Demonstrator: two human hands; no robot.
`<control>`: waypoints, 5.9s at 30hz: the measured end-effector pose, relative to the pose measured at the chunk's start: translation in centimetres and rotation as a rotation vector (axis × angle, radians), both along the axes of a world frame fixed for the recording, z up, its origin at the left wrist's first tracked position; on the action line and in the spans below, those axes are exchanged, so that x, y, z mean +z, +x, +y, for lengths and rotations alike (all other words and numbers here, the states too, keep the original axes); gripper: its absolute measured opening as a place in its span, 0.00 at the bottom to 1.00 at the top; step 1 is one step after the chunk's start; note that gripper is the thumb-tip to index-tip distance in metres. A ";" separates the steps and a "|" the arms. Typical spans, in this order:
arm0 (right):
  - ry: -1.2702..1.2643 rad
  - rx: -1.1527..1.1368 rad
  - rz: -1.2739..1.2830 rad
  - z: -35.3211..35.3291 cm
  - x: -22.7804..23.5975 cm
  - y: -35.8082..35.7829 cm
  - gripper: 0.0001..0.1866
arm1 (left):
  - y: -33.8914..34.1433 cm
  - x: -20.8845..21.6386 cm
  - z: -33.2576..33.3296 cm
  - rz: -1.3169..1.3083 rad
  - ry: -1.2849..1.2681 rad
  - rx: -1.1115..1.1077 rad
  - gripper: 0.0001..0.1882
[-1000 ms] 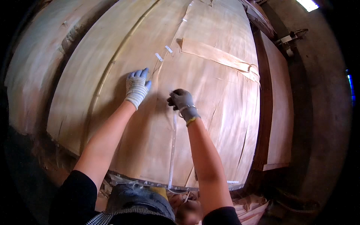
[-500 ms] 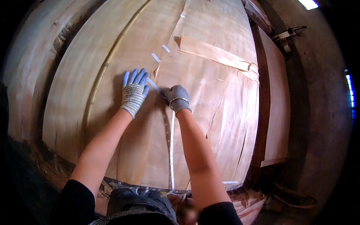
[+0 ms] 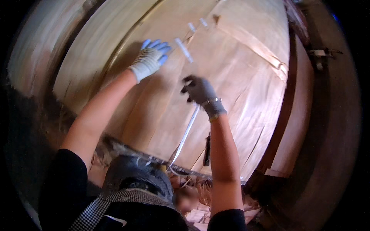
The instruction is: The person prepares large veneer sheets by peeling away thin wood strips, applying small white adhesive strips to repair cracks, and moving the sheets between stacks and onto a metal work table using a long wooden pole for reach.
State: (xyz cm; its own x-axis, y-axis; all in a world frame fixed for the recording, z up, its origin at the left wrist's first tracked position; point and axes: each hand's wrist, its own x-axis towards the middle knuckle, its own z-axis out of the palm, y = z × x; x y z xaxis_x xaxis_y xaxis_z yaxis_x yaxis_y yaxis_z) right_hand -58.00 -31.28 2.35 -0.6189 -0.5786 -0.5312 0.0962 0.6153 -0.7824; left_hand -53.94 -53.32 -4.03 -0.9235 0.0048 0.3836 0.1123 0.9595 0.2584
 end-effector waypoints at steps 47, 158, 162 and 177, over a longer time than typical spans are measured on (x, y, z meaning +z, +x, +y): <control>0.268 0.168 0.646 -1.1 -6.2 6.9 0.07 | 16.1 -1.7 4.7 -0.146 -0.042 0.083 0.21; 0.246 -0.635 0.336 45.4 -2.4 17.8 0.09 | 21.4 1.3 31.8 -0.187 0.076 0.443 0.31; 0.041 -0.178 0.632 31.0 -0.9 18.2 0.12 | 27.6 -1.5 27.6 -0.263 0.077 0.546 0.33; 0.385 -0.153 0.644 30.7 -0.6 22.7 0.13 | 25.9 -2.8 16.7 -0.309 -0.101 0.613 0.38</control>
State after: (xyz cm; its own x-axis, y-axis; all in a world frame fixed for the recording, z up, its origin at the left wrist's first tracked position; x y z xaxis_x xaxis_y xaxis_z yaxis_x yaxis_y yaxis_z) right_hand -35.30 -0.63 1.74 -0.9330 -0.3088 -0.1850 -0.2004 0.8723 -0.4459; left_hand -28.03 -36.66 -6.87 -0.8380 -0.5306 0.1276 -0.5218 0.8475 0.0974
